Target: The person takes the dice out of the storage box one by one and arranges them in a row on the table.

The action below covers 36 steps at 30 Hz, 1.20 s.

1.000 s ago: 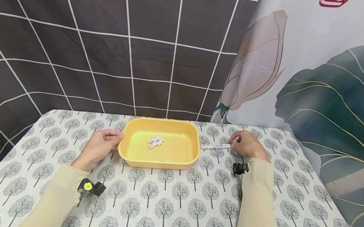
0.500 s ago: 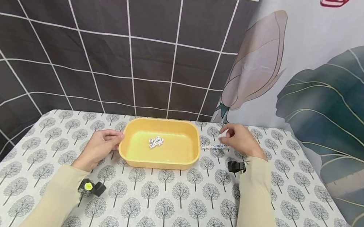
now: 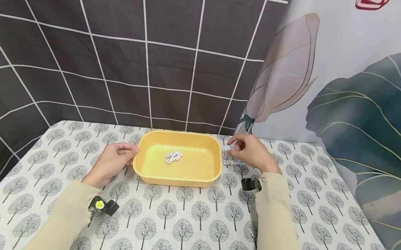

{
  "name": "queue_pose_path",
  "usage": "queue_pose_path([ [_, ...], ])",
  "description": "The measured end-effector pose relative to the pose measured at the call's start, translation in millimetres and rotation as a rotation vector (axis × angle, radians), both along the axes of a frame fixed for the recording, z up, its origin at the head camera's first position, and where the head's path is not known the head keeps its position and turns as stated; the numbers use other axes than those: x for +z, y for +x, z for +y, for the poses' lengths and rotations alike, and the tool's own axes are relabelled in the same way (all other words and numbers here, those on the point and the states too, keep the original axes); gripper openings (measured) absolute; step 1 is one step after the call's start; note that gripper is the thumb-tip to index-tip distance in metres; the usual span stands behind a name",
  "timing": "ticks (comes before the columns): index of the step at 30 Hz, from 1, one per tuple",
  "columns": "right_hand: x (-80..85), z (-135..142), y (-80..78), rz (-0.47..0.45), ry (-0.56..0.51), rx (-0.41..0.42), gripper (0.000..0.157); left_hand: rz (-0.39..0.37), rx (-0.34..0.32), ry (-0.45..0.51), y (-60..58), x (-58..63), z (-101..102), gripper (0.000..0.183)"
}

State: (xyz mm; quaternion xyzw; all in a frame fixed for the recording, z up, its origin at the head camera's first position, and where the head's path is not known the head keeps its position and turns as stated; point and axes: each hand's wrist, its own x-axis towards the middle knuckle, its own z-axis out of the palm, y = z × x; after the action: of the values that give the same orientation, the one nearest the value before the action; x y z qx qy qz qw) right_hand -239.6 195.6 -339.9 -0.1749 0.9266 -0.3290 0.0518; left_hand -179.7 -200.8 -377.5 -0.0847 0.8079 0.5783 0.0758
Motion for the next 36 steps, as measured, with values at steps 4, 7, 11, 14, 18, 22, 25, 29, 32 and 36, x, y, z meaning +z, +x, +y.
queue_pose_path([
  [4,0.5,-12,1.4,0.037,0.006,0.008,0.024,0.004,-0.001,0.003,0.0,-1.0,1,0.039],
  [7,1.4,-22,2.3,0.058,0.004,0.015,0.024,0.007,-0.004,0.002,0.0,-1.2,0,0.040],
  [11,-0.4,-35,1.9,0.067,-0.013,0.032,0.025,0.006,-0.004,0.001,-0.2,-0.8,0,0.039],
  [14,-3.6,-43,0.7,0.072,-0.017,0.043,0.026,0.005,-0.004,-0.001,-0.6,-0.2,0,0.040],
  [18,-6.9,-55,0.1,0.077,-0.012,0.052,0.025,0.002,0.001,-0.002,-1.0,-0.4,1,0.040],
  [22,-9.0,-65,0.9,0.091,-0.002,0.052,0.025,0.001,0.005,-0.001,-0.9,-1.4,0,0.040],
  [25,-10.6,-74,1.6,0.100,0.003,0.052,0.026,0.002,0.005,-0.002,-1.1,-2.2,-1,0.040],
  [29,-13.6,-85,1.5,0.106,0.010,0.057,0.029,0.004,0.008,-0.002,-1.2,-2.1,-1,0.040],
  [32,-17.3,-92,1.3,0.113,0.019,0.052,0.029,0.005,0.008,-0.001,-1.0,-1.7,-1,0.039],
  [36,-21.6,-101,2.1,0.102,0.010,0.033,0.030,0.008,0.001,-0.002,-1.1,-1.5,-1,0.039],
])
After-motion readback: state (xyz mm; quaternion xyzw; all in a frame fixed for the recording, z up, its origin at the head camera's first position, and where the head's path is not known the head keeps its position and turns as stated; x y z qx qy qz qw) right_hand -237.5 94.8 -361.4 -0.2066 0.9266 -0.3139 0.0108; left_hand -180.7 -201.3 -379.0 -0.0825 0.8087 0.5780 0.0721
